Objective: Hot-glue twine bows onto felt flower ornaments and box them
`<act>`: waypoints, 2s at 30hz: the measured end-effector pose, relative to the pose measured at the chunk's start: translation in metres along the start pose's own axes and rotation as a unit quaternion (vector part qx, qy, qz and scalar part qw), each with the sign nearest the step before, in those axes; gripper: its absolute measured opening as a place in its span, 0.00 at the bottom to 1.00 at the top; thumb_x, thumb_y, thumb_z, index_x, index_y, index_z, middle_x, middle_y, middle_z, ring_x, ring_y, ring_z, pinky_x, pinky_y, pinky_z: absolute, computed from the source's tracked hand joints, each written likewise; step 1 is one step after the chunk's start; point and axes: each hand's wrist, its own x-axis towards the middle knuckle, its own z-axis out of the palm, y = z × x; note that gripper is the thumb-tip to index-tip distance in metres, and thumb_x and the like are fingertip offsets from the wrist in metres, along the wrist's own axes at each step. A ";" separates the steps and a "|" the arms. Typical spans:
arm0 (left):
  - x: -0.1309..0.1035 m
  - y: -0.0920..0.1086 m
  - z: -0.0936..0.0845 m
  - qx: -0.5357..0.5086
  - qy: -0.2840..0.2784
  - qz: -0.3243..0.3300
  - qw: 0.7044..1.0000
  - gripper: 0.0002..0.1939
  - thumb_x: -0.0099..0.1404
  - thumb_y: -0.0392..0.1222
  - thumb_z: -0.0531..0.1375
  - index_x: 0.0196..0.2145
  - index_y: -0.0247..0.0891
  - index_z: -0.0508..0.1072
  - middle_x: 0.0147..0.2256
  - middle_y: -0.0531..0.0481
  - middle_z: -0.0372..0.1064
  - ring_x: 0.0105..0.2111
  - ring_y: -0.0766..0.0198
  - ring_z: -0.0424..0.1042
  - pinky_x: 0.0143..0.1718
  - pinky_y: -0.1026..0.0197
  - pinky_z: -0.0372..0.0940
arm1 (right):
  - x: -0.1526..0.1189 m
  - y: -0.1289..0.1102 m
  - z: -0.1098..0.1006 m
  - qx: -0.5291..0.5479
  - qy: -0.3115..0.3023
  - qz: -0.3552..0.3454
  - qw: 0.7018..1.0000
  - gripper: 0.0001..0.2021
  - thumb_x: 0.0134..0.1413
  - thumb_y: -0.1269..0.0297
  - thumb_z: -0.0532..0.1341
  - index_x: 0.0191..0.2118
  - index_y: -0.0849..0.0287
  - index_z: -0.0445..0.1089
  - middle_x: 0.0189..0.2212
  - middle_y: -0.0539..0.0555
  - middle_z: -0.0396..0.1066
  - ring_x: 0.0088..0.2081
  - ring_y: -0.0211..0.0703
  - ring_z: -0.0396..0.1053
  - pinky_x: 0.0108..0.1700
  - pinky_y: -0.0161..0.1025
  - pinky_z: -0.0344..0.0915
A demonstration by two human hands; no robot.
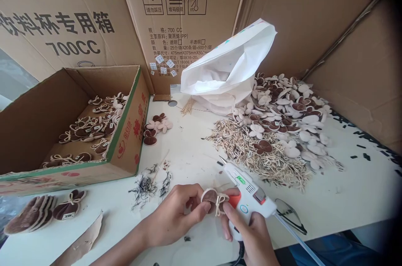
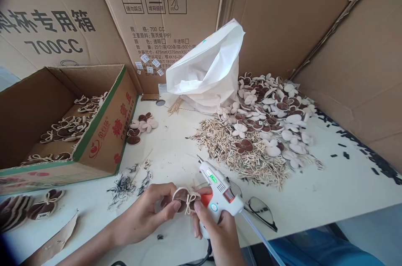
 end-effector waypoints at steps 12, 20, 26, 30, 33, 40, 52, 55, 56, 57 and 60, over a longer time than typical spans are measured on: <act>-0.003 -0.003 -0.003 -0.060 0.006 0.035 0.998 0.31 0.85 0.61 0.45 0.32 0.39 0.71 0.32 0.48 0.71 0.35 0.59 0.67 0.41 0.58 0.59 | 0.002 0.001 -0.002 -0.013 -0.015 -0.040 0.999 0.18 0.57 0.48 0.78 0.41 0.55 0.76 0.14 0.44 0.66 0.19 0.41 0.61 0.27 0.40 0.61; -0.002 -0.001 -0.002 -0.106 0.043 0.024 0.993 0.26 0.85 0.60 0.48 0.43 0.39 0.74 0.36 0.48 0.72 0.38 0.58 0.67 0.44 0.58 0.62 | 0.001 0.001 -0.001 0.000 -0.006 -0.035 0.999 0.18 0.56 0.49 0.78 0.43 0.55 0.77 0.15 0.44 0.66 0.19 0.41 0.61 0.28 0.39 0.60; 0.003 -0.007 -0.009 -0.202 0.091 0.021 0.975 0.24 0.84 0.60 0.51 0.44 0.38 0.75 0.42 0.44 0.73 0.38 0.59 0.67 0.43 0.57 0.64 | 0.001 -0.002 0.001 -0.004 -0.009 -0.041 0.999 0.20 0.55 0.47 0.78 0.42 0.56 0.78 0.18 0.47 0.71 0.18 0.40 0.61 0.27 0.40 0.60; 0.003 -0.009 -0.015 -0.341 0.050 0.040 0.938 0.22 0.83 0.58 0.53 0.35 0.42 0.63 0.29 0.49 0.72 0.30 0.61 0.61 0.37 0.58 0.58 | 0.002 -0.002 0.001 -0.010 -0.010 -0.047 0.999 0.20 0.56 0.47 0.78 0.44 0.55 0.77 0.23 0.49 0.75 0.18 0.41 0.62 0.27 0.41 0.61; 0.002 -0.008 -0.017 -0.381 0.028 0.053 0.923 0.25 0.84 0.57 0.52 0.30 0.43 0.57 0.18 0.58 0.56 0.24 0.63 0.47 0.32 0.59 0.51 | 0.002 -0.001 0.000 -0.004 -0.012 -0.045 0.999 0.20 0.56 0.47 0.77 0.45 0.55 0.76 0.23 0.48 0.75 0.18 0.39 0.62 0.27 0.40 0.60; 0.002 -0.016 -0.016 -0.287 0.061 0.035 0.955 0.28 0.83 0.55 0.53 0.25 0.42 0.55 0.18 0.59 0.48 0.23 0.65 0.43 0.30 0.58 0.45 | 0.001 -0.001 -0.001 -0.004 -0.026 -0.048 0.998 0.18 0.60 0.49 0.76 0.44 0.56 0.76 0.17 0.45 0.69 0.20 0.40 0.61 0.29 0.39 0.59; 0.005 -0.005 -0.017 -0.243 0.097 0.036 0.964 0.17 0.76 0.56 0.68 0.45 0.39 0.71 0.35 0.51 0.70 0.34 0.64 0.66 0.36 0.62 0.61 | 0.001 -0.001 0.001 -0.003 0.001 -0.038 0.999 0.20 0.56 0.48 0.78 0.43 0.56 0.78 0.17 0.46 0.69 0.19 0.40 0.62 0.28 0.39 0.60; 0.004 -0.003 -0.014 -0.188 0.091 0.040 0.977 0.15 0.77 0.53 0.67 0.49 0.40 0.72 0.43 0.46 0.75 0.41 0.60 0.72 0.42 0.59 0.66 | 0.000 -0.001 0.001 0.002 0.011 -0.028 1.000 0.20 0.54 0.48 0.79 0.43 0.57 0.78 0.15 0.44 0.67 0.20 0.40 0.62 0.28 0.38 0.61; 0.003 -0.002 -0.013 -0.160 0.089 0.037 0.983 0.15 0.78 0.54 0.65 0.49 0.40 0.73 0.42 0.46 0.76 0.41 0.59 0.73 0.43 0.59 0.66 | 0.000 -0.001 0.001 0.002 0.014 -0.028 1.000 0.20 0.54 0.48 0.79 0.43 0.57 0.78 0.15 0.44 0.66 0.20 0.40 0.62 0.28 0.38 0.61; 0.003 -0.001 -0.011 -0.133 0.088 0.034 0.987 0.14 0.80 0.54 0.63 0.49 0.40 0.74 0.40 0.46 0.77 0.41 0.59 0.74 0.44 0.58 0.66 | 0.000 0.000 0.001 0.001 0.016 -0.028 0.999 0.21 0.53 0.48 0.80 0.42 0.57 0.78 0.15 0.44 0.66 0.20 0.40 0.62 0.28 0.38 0.61; 0.002 -0.001 -0.006 -0.069 0.069 0.038 0.994 0.17 0.81 0.55 0.59 0.47 0.39 0.77 0.36 0.47 0.80 0.37 0.59 0.74 0.42 0.58 0.65 | 0.000 0.001 0.000 -0.001 0.013 -0.029 0.999 0.21 0.53 0.47 0.80 0.43 0.57 0.78 0.14 0.44 0.66 0.20 0.40 0.62 0.28 0.38 0.61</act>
